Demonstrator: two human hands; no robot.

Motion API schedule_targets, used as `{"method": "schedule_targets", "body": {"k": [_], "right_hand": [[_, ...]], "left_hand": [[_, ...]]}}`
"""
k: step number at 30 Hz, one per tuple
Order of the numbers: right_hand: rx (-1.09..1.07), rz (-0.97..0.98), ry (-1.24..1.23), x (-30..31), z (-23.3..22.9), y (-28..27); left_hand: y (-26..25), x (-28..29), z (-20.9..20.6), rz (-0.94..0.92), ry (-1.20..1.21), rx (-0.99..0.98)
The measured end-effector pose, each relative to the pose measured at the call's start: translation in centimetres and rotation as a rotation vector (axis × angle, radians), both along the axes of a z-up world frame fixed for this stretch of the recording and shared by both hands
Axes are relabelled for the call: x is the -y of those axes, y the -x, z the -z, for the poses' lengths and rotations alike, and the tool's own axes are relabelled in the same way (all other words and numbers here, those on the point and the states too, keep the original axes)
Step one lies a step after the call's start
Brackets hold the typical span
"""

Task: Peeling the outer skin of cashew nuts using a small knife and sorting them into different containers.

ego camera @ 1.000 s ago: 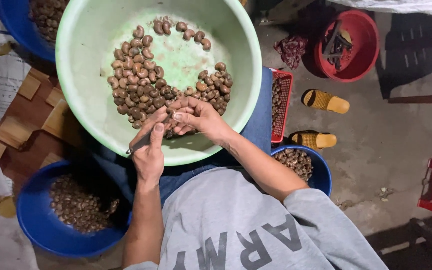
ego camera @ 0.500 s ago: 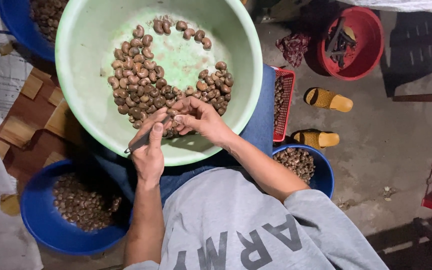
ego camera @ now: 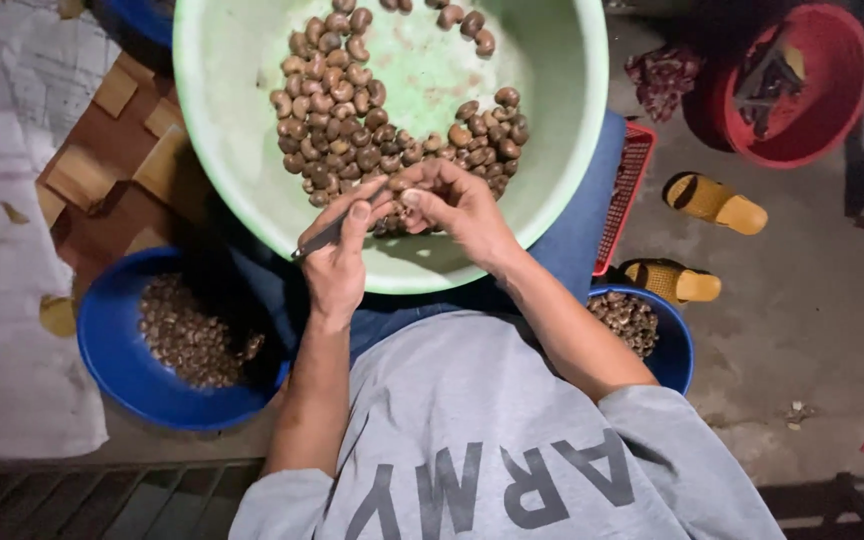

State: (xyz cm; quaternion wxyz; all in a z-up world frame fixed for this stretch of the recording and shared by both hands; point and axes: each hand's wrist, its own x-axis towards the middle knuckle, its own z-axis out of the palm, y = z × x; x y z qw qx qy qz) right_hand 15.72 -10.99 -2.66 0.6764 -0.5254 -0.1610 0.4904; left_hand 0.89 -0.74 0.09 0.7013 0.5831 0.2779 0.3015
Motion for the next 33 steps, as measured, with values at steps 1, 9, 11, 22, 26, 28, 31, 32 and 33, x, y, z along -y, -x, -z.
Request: {"method": "schedule_targets", "body": {"k": [1,9,11,22,26,28,31,32,33], "right_hand": [[-0.005,-0.006,-0.002,0.1,0.3,0.0],[-0.004,0.020,-0.031,0.0,-0.5,0.6],[-0.011,0.026,-0.042,0.0,-0.2,0.7],[0.084,0.056,-0.061,0.1,0.1,1.3],[0.061,0.078,-0.105,0.5,0.5,1.0],[0.073,0.095,-0.117,0.8,0.0,0.9],[0.124,0.132,-0.061,1.4,-1.6,-0.2],[0.215,0.178,-0.029,1.9,-2.6,-1.0],[0.306,0.223,0.004,2.4,-3.6,-1.7]], "left_hand": [[0.0,-0.1,0.0,-0.006,-0.002,-0.005],[0.1,-0.3,0.3,0.070,-0.030,0.001],[0.2,-0.4,0.2,0.066,-0.033,0.005],[-0.1,-0.7,-1.0,0.053,-0.188,-0.017],[-0.2,-0.5,-0.6,0.072,-0.208,0.000],[-0.2,-0.4,-0.3,0.072,-0.214,0.004],[-0.3,-0.3,-0.7,0.068,-0.146,0.005],[-0.3,-0.1,-1.0,0.054,-0.130,-0.021],[-0.3,0.0,-1.2,0.040,-0.115,-0.048]]}}
